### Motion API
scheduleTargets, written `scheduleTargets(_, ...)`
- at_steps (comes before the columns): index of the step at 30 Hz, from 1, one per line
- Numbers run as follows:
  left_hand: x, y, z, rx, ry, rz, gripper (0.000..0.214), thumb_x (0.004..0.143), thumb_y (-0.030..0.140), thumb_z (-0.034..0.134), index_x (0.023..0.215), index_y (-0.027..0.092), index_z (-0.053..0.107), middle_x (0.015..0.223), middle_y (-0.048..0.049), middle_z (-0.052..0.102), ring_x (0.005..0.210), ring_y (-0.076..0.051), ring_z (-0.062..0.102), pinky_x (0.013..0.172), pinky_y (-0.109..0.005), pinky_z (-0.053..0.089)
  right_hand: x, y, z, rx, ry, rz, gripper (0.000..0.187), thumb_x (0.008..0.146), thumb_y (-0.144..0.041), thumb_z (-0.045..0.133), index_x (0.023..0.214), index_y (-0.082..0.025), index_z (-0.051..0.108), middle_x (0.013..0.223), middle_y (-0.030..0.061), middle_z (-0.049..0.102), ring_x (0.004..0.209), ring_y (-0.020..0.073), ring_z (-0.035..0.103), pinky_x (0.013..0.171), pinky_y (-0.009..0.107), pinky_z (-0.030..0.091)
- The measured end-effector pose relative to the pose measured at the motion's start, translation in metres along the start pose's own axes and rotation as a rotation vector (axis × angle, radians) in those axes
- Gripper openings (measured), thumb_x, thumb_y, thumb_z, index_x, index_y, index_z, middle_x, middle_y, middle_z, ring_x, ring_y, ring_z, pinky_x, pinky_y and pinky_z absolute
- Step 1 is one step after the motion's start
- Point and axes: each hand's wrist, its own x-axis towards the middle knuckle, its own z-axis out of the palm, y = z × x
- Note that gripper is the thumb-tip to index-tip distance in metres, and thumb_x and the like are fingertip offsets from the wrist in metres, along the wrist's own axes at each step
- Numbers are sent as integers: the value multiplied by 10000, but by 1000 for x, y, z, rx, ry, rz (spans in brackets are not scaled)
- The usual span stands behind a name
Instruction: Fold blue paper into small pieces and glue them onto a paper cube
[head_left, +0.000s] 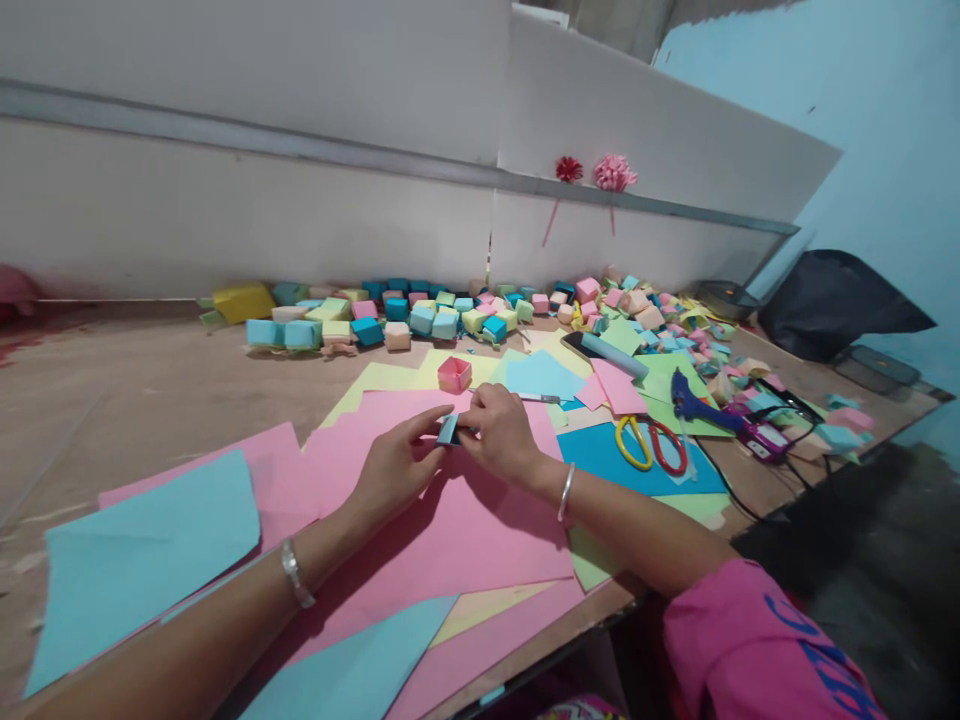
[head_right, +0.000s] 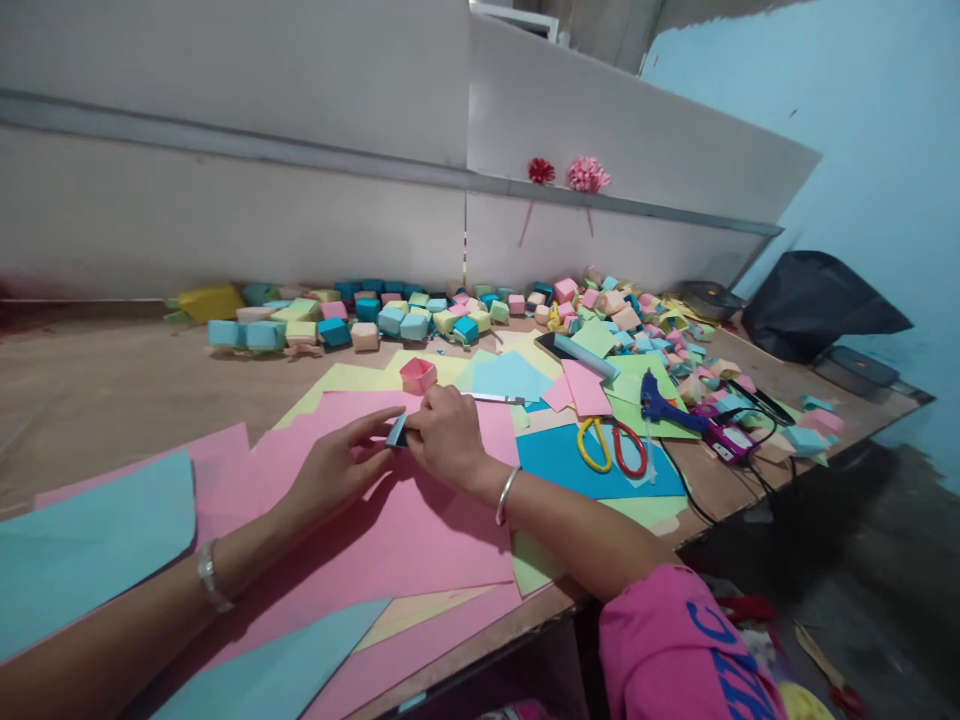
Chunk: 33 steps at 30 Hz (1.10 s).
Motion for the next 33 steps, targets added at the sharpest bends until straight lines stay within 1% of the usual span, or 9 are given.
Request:
scheduleTargets(5, -2, 2, 0, 30, -13, 28, 543, 747, 330, 629, 1266, 175, 600, 1117, -105, 715, 910, -270, 707, 780, -370, 589, 1, 1, 0, 47, -35, 26, 189, 850, -218, 598, 729, -213, 743, 802, 43, 555, 767, 184, 452, 634, 324, 273)
scheduleTargets(11, -5, 4, 0, 75, -10, 28, 555, 764, 299, 588, 1306, 187, 554, 1066, -99, 723, 915, -260, 704, 778, -356, 583, -1, 1, 2, 55, 11, 3, 187, 855, -207, 598, 704, -205, 710, 812, 32, 586, 798, 176, 490, 677, 326, 300)
scheduleTargets(15, -6, 6, 1, 79, 9, 40, 551, 764, 286, 581, 1306, 199, 540, 1047, -87, 724, 894, -248, 704, 766, -342, 579, -3, -4, 1, -8, 46, -25, 168, 856, -189, 583, 714, -188, 673, 888, 58, 616, 881, 207, 505, 712, 339, 320)
scheduleTargets(18, -7, 9, 1, 90, 9, 60, 545, 757, 272, 576, 1294, 189, 549, 1024, -86, 730, 867, -244, 703, 773, -344, 567, -3, -8, 0, -40, 67, -17, 141, 878, -176, 540, 792, -169, 651, 987, 92, 633, 943, 231, 508, 750, 353, 341)
scheduleTargets(21, -6, 10, 1, 122, 3, 92, 542, 751, 256, 572, 1290, 199, 554, 998, -71, 738, 883, -242, 703, 810, -346, 550, -2, -8, -1, -49, 43, 7, 116, 885, -183, 521, 908, -147, 628, 970, 105, 634, 920, 241, 520, 761, 364, 357)
scheduleTargets(23, -6, 10, 1, 147, 5, 110, 552, 746, 245, 578, 1297, 212, 550, 1006, -64, 737, 901, -241, 702, 832, -350, 543, -2, -6, -2, -29, 23, 24, 173, 876, -181, 532, 1027, -142, 607, 997, 105, 633, 939, 251, 526, 768, 369, 367)
scheduleTargets(27, -6, 6, 2, 165, 1, 112, 629, 713, 241, 625, 1333, 229, 517, 1011, -60, 739, 924, -253, 698, 838, -364, 541, -2, -3, -6, 6, 15, 41, 447, 813, -126, 572, 1256, -157, 512, 1171, 120, 588, 1066, 275, 498, 814, 378, 394)
scheduleTargets(30, -6, 4, 4, 124, -8, 86, 654, 704, 243, 631, 1344, 226, 498, 994, -57, 740, 951, -253, 693, 865, -377, 535, -2, -3, -6, 7, 1, 53, 496, 787, -107, 559, 1275, -177, 503, 1198, 123, 567, 1070, 276, 487, 829, 382, 411)
scheduleTargets(33, -6, 1, 5, 42, 8, 56, 657, 704, 261, 636, 1342, 203, 490, 987, -66, 737, 965, -249, 689, 881, -375, 537, -2, -3, -2, 35, -10, 44, 484, 786, -129, 551, 1266, -176, 510, 1196, 123, 564, 1076, 276, 485, 848, 390, 422)
